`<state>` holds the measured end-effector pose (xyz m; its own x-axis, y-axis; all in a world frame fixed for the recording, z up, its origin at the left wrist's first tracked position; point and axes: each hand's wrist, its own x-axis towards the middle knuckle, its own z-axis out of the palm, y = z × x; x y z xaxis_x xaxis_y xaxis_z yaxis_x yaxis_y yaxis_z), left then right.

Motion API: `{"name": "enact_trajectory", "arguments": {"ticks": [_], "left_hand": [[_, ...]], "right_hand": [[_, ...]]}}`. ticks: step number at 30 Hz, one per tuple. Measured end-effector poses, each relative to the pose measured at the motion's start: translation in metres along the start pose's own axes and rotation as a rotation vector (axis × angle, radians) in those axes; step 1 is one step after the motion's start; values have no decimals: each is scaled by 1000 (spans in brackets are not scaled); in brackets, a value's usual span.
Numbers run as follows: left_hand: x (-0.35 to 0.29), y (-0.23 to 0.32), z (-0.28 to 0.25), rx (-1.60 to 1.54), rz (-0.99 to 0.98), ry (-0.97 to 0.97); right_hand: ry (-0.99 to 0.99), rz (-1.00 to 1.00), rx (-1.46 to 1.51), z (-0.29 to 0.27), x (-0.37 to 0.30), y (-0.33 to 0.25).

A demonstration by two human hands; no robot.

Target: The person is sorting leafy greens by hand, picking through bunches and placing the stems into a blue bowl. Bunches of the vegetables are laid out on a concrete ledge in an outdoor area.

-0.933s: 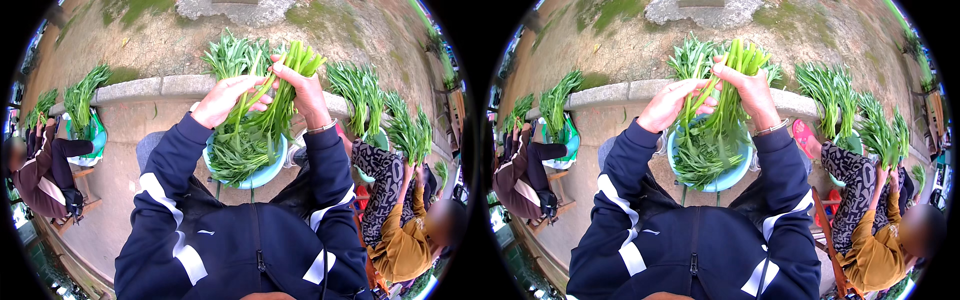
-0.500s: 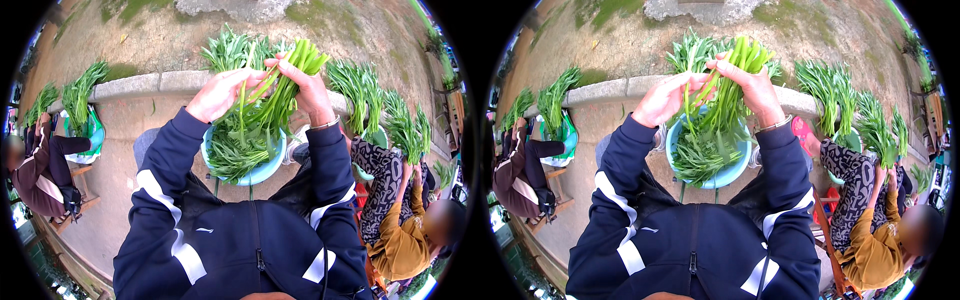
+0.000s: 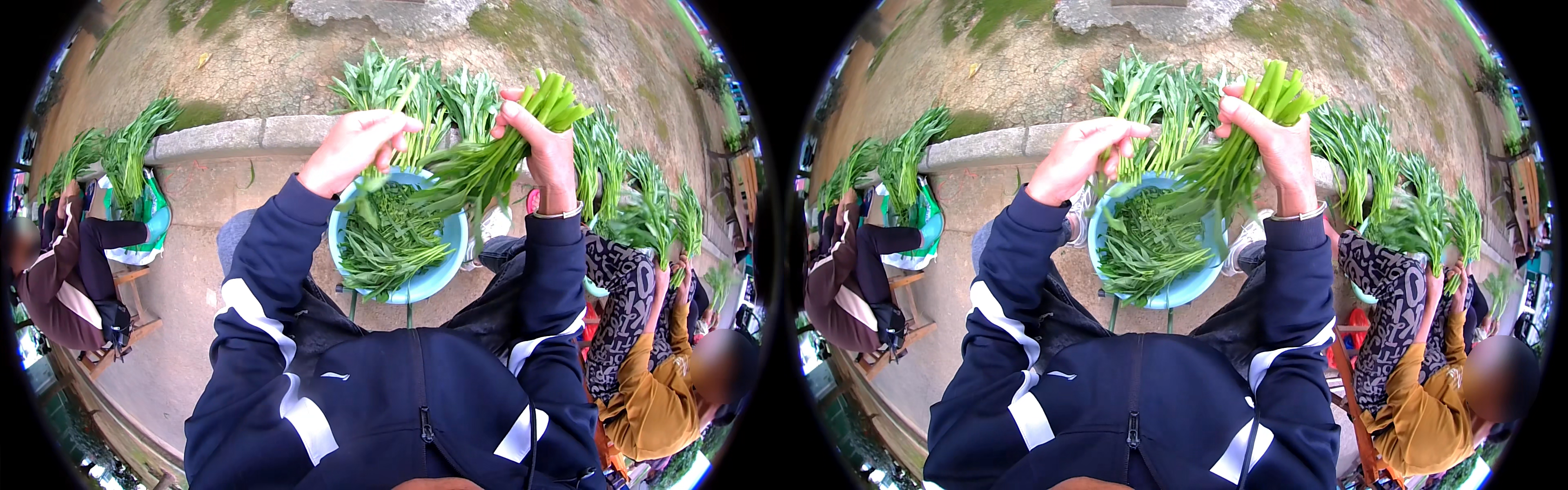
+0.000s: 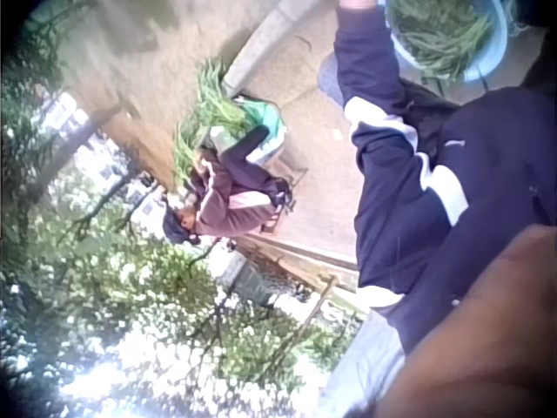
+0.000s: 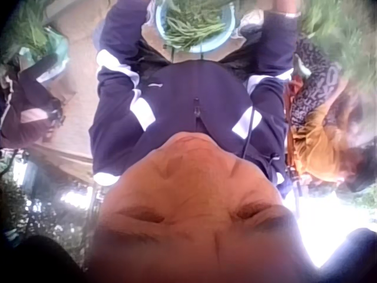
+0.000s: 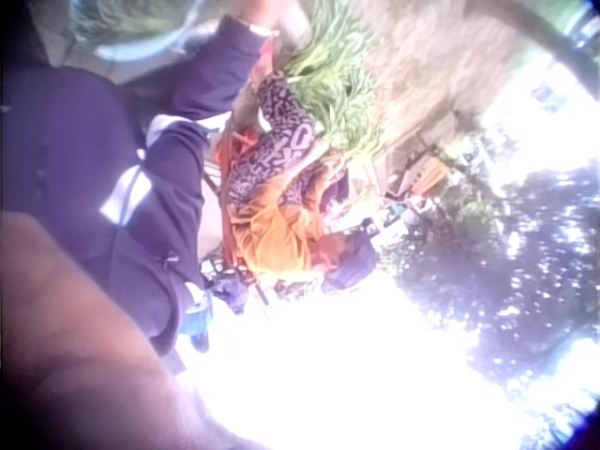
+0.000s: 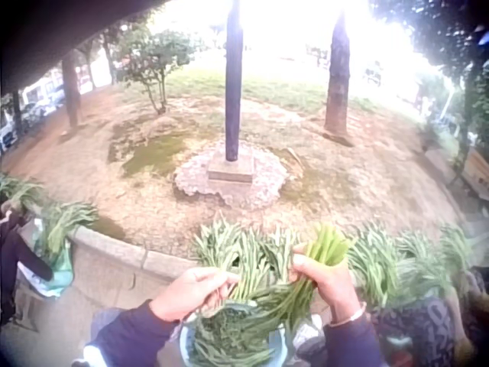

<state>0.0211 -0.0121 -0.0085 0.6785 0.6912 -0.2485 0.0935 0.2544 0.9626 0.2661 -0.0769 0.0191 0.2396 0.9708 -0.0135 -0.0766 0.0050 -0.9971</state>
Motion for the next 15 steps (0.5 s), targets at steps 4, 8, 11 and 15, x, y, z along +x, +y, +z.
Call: {"name": "enact_trajectory", "arguments": {"ticks": [4, 8, 11, 15], "left_hand": [[-2, -13, 14, 740, 265, 259], [-8, -12, 25, 1054, 465, 302], [-10, -12, 24, 1171, 543, 304], [-8, -13, 24, 1234, 614, 295]], "right_hand": [[25, -56, -200, 4, -7, 5], [-116, -289, -470, 13, -11, 24], [-189, -328, -575, 20, -12, 26], [-247, -356, -670, 24, -13, 22]]}}
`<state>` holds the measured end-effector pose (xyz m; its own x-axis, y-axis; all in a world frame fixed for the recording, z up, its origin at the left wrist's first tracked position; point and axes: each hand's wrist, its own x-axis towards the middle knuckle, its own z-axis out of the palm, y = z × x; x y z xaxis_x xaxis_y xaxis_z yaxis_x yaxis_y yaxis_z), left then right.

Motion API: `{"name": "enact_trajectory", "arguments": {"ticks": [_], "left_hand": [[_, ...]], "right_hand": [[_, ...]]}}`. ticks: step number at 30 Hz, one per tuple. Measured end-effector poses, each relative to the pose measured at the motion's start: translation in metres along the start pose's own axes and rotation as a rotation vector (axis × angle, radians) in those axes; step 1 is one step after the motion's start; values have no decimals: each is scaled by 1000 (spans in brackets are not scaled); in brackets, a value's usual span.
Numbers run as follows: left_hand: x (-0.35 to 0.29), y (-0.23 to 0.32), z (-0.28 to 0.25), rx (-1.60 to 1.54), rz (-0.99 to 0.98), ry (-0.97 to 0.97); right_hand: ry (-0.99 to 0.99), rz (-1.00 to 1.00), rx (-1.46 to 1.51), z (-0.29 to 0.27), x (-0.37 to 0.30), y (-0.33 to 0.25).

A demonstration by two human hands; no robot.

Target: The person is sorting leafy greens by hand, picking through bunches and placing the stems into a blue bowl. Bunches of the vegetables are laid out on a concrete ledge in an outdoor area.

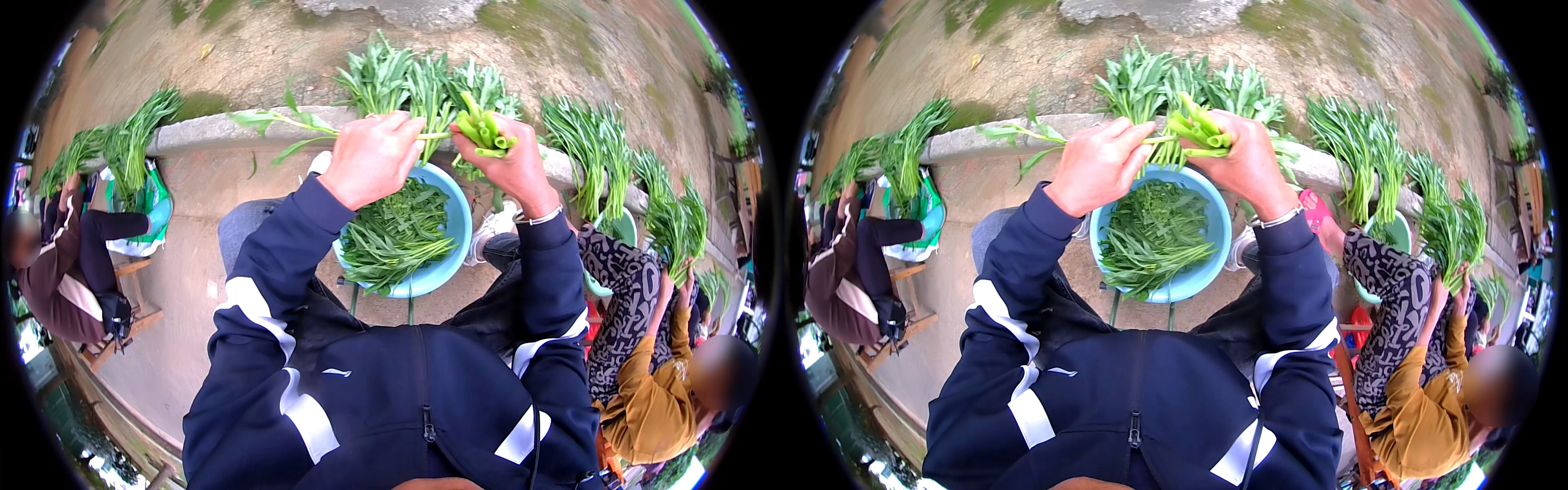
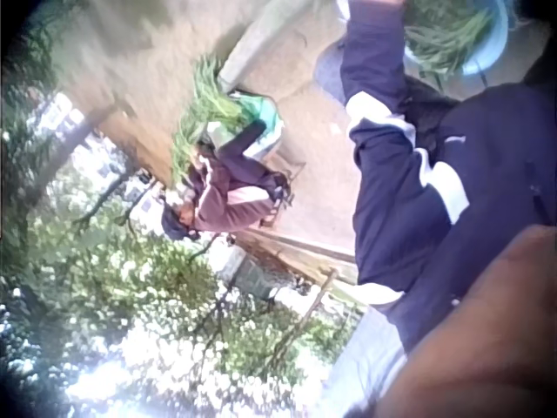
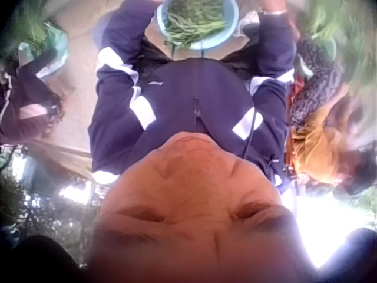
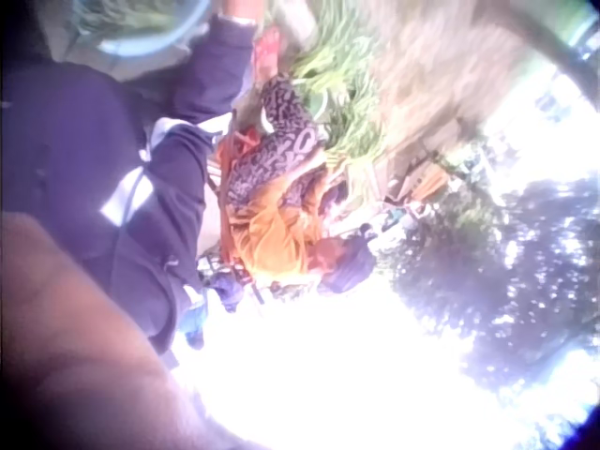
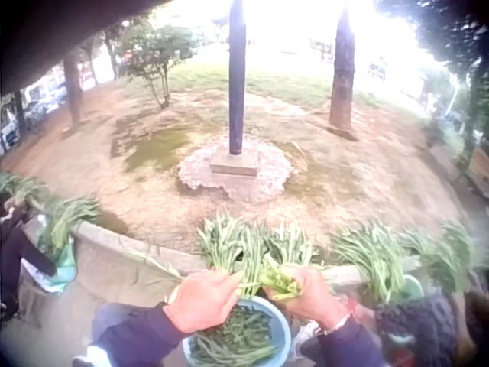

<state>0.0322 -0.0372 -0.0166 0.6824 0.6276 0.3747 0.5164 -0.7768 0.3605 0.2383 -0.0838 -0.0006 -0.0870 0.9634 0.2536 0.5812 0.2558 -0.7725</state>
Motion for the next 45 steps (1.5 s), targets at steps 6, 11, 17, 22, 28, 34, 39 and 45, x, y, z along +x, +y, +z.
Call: {"name": "enact_trajectory", "arguments": {"ticks": [6, 11, 17, 22, 28, 34, 39, 45], "left_hand": [[-1, -4, -4, -15, -1, 16], [-1, -9, -5, -16, 17, 69], [1, -5, -4, 26, 19, 169], [3, -2, -4, 42, -7, 232], [5, -4, -2, -19, -38, 256], [4, -18, -15, -722, -400, 182], [12, -26, -38, -1313, -673, -3], [14, -33, -30, -1611, -684, -101]], "right_hand": [[-38, -19, -35, 4, -1, 3], [-14, 7, 17, 10, 1, 1], [157, 171, 176, 21, 2, 4], [264, 272, 321, 27, 7, -1], [369, 278, 472, 28, 10, -1], [395, 400, 547, -10, 13, -2], [-91, 399, 578, 2, 2, 1], [-186, 498, 683, 13, -2, -1]]}}
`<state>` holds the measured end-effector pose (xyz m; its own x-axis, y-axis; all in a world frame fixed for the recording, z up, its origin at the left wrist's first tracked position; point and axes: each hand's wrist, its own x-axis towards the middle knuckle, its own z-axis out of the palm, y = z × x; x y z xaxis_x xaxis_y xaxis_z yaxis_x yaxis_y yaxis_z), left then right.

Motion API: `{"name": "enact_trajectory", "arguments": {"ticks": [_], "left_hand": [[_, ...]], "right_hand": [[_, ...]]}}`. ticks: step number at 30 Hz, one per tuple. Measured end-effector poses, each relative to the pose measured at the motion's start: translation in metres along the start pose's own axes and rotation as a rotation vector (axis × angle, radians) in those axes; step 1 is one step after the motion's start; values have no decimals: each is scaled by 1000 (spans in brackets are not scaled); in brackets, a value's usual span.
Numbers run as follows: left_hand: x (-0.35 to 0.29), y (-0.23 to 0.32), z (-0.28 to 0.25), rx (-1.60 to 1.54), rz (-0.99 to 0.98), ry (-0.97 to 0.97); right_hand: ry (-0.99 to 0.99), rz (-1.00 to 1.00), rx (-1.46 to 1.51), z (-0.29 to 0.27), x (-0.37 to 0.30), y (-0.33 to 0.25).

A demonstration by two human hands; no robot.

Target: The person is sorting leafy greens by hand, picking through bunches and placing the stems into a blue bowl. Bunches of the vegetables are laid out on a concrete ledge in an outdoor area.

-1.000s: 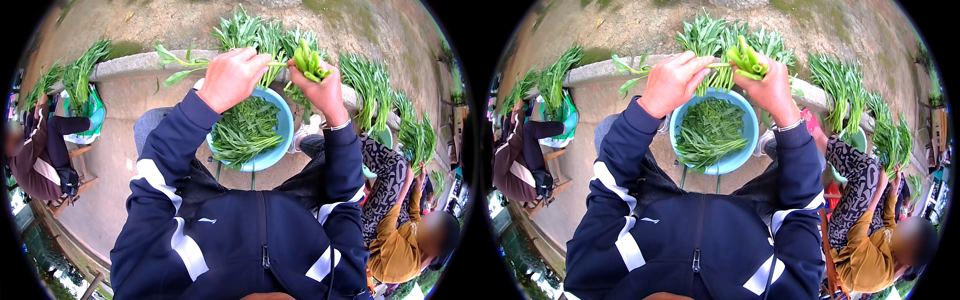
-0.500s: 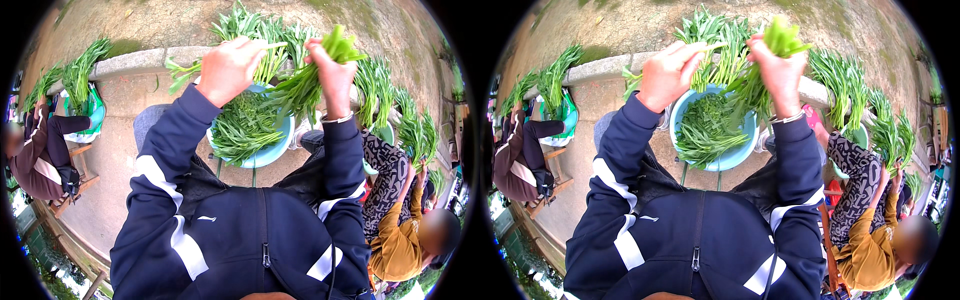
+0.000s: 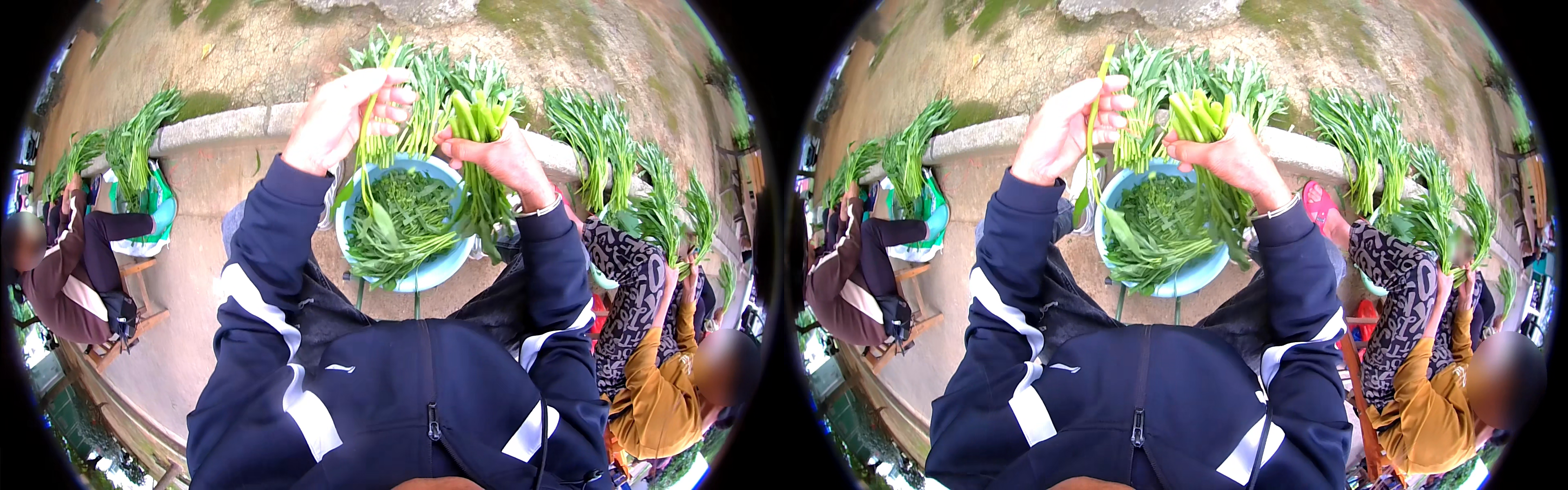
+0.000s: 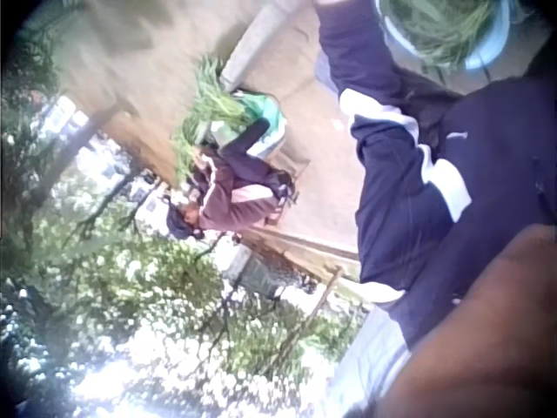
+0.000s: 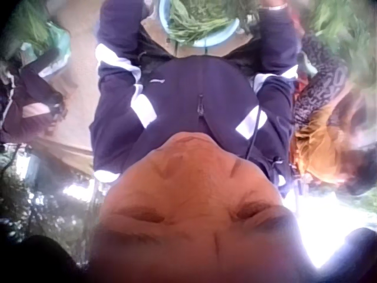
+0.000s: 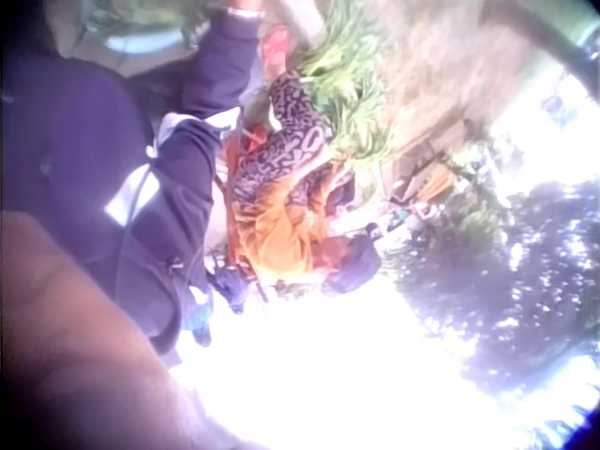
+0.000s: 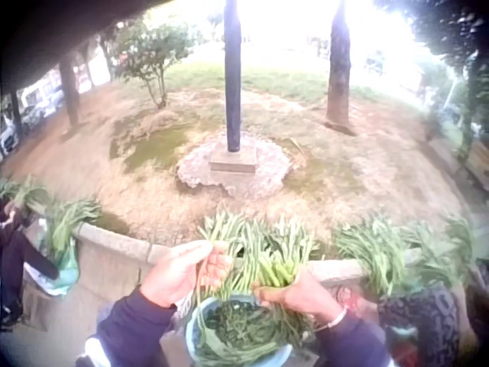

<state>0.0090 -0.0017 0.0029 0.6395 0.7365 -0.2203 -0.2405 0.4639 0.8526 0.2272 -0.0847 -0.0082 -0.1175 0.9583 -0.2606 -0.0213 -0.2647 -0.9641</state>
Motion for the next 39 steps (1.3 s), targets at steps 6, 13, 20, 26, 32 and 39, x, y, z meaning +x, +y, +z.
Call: {"name": "enact_trajectory", "arguments": {"ticks": [6, 13, 20, 26, 32, 39], "left_hand": [[1, -12, 13, -12, -20, 24], [6, -30, 33, -155, -13, 92], [12, -41, 37, -156, 32, 193], [8, -52, 49, -54, 204, 219], [6, -41, 27, 288, 202, 52], [2, -37, 42, 418, -57, -212]], "right_hand": [[157, -151, 185, 6, 1, -14], [178, -268, 302, 30, 12, -1], [203, -357, 261, 37, 22, 9], [297, -363, 227, 46, 25, 13], [225, -310, 324, 41, 24, 2], [203, -267, 425, 39, 17, -4]]}}
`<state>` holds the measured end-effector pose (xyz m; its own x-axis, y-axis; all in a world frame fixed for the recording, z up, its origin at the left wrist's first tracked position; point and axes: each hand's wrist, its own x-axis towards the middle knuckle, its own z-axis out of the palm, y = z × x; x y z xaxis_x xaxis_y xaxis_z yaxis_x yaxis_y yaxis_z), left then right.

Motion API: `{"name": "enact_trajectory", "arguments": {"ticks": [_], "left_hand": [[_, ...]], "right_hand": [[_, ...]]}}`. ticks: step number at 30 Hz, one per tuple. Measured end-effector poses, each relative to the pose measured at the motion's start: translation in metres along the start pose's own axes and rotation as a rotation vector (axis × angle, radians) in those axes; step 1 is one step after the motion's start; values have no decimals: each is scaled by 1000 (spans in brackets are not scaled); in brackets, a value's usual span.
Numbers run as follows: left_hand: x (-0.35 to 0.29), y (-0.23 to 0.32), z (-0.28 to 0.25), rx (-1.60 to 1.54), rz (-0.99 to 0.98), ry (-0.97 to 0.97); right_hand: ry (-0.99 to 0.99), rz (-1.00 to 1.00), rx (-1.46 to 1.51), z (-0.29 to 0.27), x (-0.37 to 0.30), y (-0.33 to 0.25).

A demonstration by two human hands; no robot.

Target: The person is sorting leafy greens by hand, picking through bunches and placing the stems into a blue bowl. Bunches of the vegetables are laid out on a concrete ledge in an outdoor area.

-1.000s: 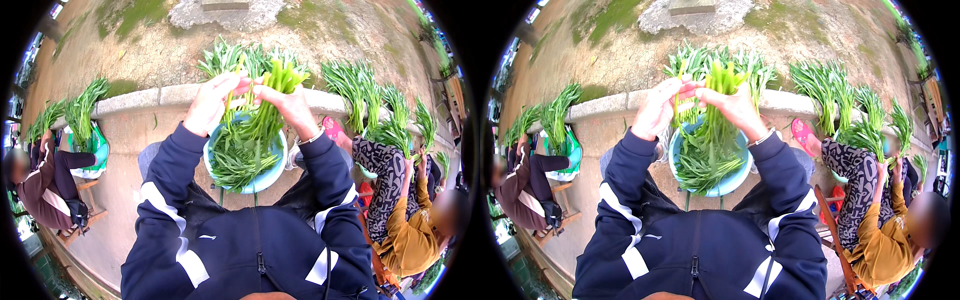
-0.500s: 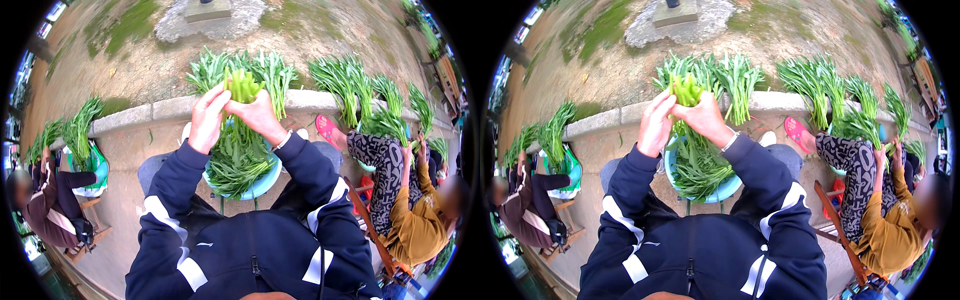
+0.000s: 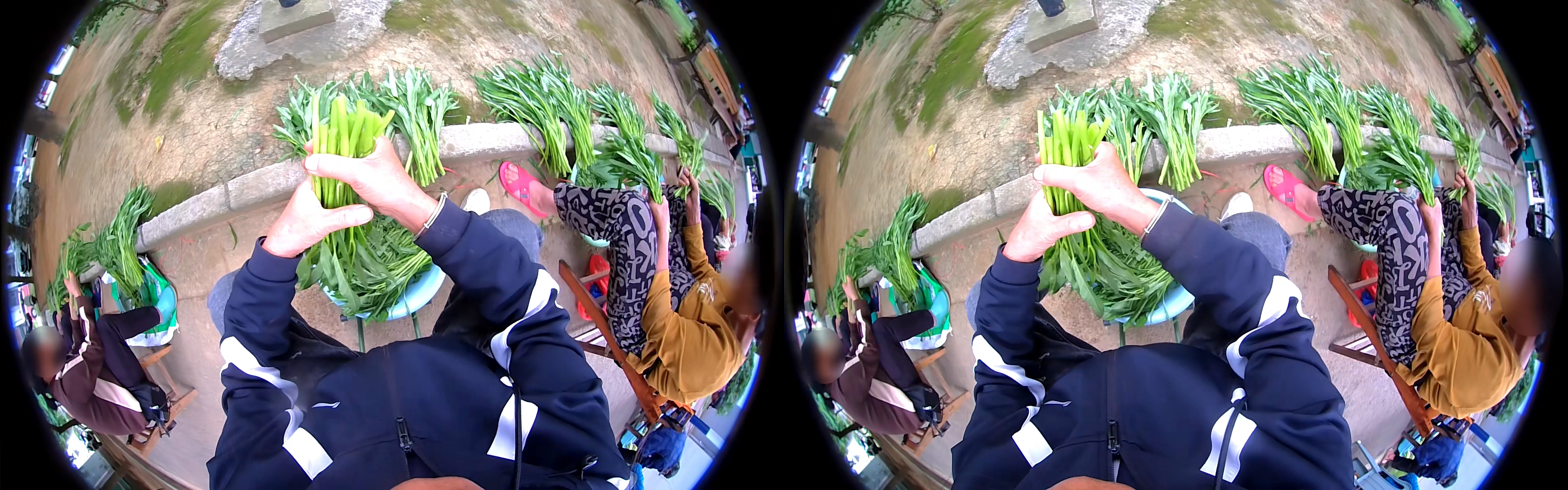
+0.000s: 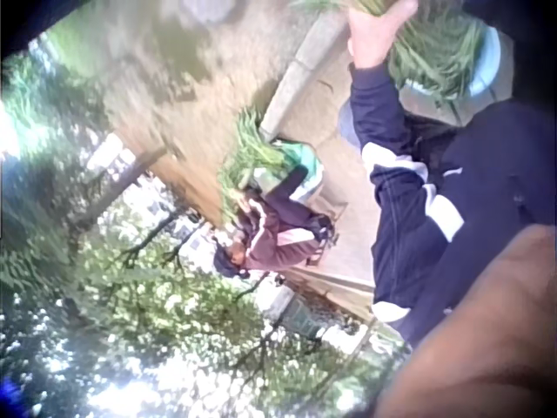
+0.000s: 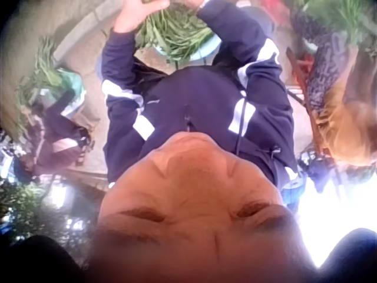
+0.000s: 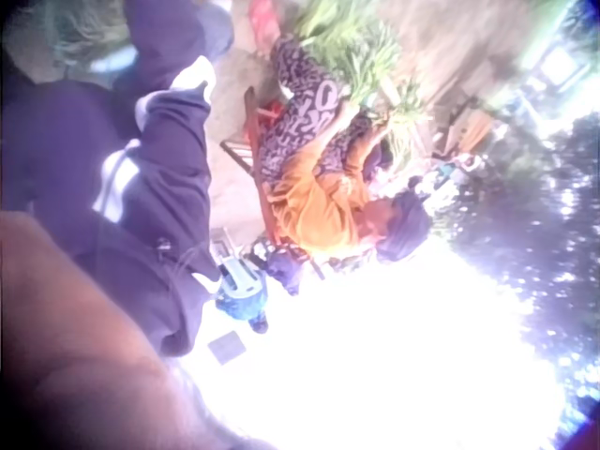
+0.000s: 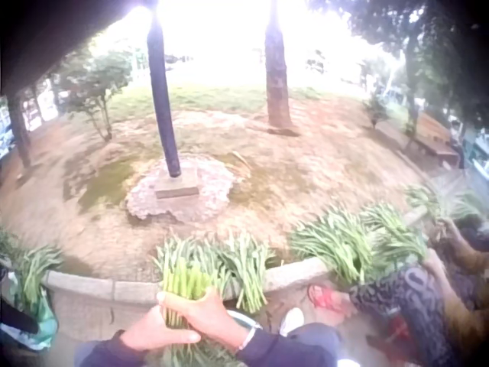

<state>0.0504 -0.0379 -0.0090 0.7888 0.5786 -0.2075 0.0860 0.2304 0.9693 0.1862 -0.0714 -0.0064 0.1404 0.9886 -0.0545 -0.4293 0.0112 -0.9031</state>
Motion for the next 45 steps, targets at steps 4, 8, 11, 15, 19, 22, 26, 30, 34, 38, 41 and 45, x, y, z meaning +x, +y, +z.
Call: {"name": "enact_trajectory", "arguments": {"ticks": [4, 8, 11, 15, 19, 22, 26, 30, 34, 38, 41, 45], "left_hand": [[2, -4, 3, 41, -44, 22], [4, -9, 6, -84, -53, 26], [5, -10, 9, -83, -17, 36], [4, -14, 8, -88, -6, 96], [4, -12, 8, -76, 60, 134], [3, -12, 4, -99, 119, 100], [-1, 1, -1, -284, 103, 127], [-7, 11, -7, -359, 13, 166], [-7, 9, -5, -313, 51, 209], [-2, -2, -4, -199, 135, 249], [-2, 0, -5, -210, 145, 242], [-5, 0, -9, -290, 63, 318]], "right_hand": [[57, -70, -100, 1, 0, 1], [69, -66, -187, 0, 0, 1], [49, 3, -209, -2, -1, -1], [8, -39, -187, 0, 2, 0], [-110, 39, -145, -2, 2, -5], [-266, 223, -73, -8, 3, -14], [-320, 159, 149, -15, 7, -7], [-88, 123, 245, -23, 12, -8], [15, -115, -103, -25, 11, -4], [-61, -253, -111, -20, 10, 6], [-21, -179, -130, -21, 10, 2], [15, -134, -131, -27, 10, -5]]}}
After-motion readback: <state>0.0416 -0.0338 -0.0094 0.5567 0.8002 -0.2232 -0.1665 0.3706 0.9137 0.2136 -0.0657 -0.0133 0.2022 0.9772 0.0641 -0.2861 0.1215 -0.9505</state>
